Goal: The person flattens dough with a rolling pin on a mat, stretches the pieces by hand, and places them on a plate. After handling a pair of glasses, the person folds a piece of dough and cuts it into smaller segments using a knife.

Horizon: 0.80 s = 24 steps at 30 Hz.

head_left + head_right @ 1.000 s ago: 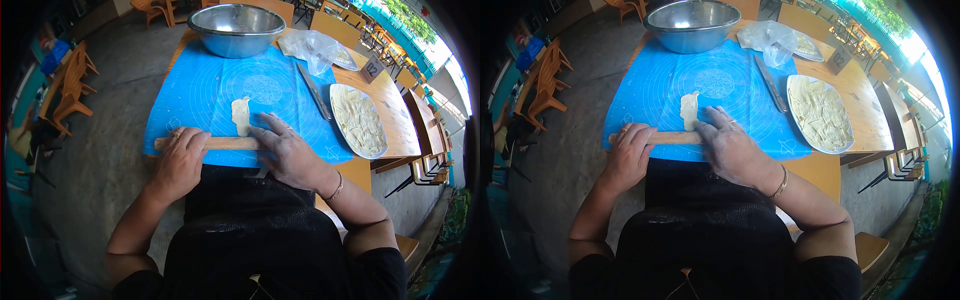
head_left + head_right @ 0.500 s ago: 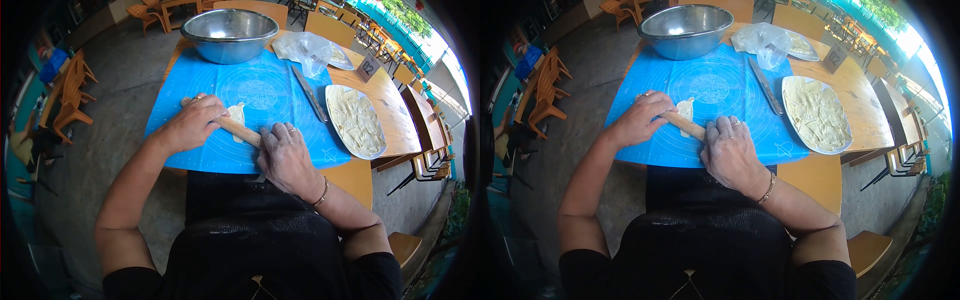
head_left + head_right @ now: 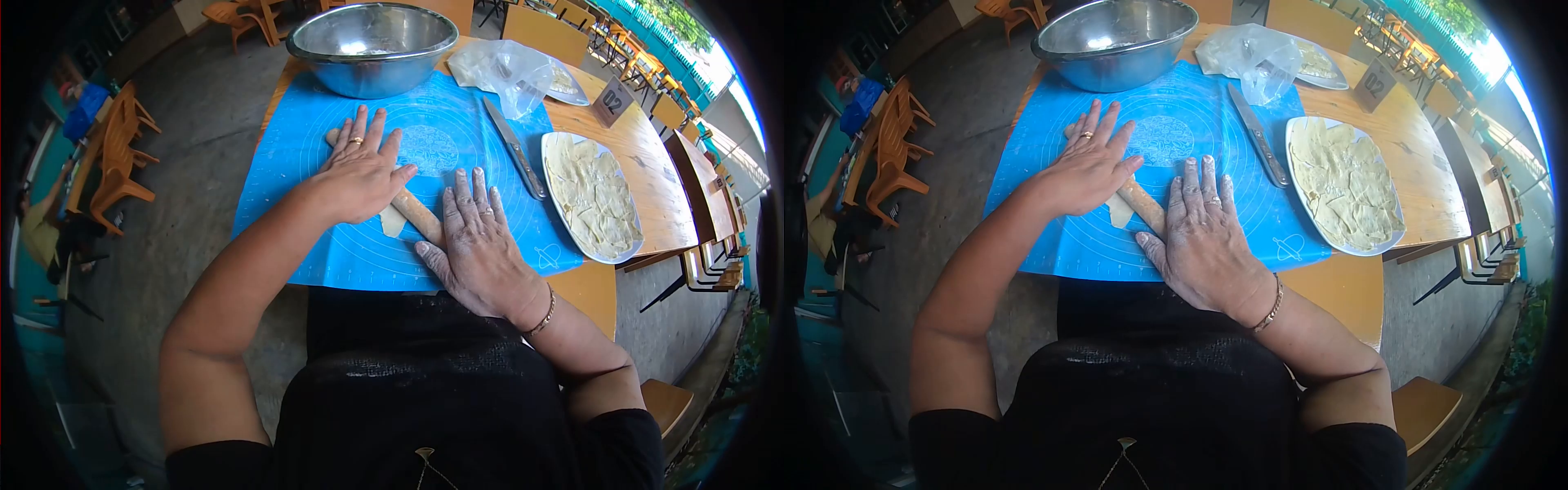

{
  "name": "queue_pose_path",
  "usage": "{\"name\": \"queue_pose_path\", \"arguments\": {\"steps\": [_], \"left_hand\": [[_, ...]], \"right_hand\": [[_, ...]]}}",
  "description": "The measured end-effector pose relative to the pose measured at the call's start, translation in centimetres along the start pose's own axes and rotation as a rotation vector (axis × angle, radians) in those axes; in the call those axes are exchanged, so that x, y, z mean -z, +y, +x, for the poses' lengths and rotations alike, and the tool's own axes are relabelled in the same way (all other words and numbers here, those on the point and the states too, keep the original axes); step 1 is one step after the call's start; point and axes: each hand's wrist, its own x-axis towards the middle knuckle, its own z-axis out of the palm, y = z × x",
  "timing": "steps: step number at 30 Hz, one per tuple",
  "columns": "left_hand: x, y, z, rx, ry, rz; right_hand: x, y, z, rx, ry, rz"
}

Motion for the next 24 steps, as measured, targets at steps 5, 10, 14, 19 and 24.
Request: {"name": "queue_pose_path", "arguments": {"steps": [5, 10, 14, 19, 24], "left_hand": [[-0.6, 0.9, 2.4, -0.043, 0.034, 0.074], [-0.9, 2.7, 5.1, -0.121, 0.019, 0.142], [-1.3, 3.9, 6.9, -0.176, -0.001, 0.079], [-1.8, 6.8, 9.3, -0.139, 0.005, 0.139], [-1.3, 8.2, 9.9, -0.282, 0.258, -0.098]], "right_hand": [[0.0, 1.3, -0.3, -0.042, -0.041, 0.019], [-0.4, 2.5, -1.1, -0.092, -0.02, 0.072], [-0.8, 3.3, -1.9, -0.114, 0.023, 0.099], [0.0, 3.8, -2.4, -0.113, 0.117, 0.201], [1.6, 4.6, -1.6, -0.101, 0.143, 0.219]]}}
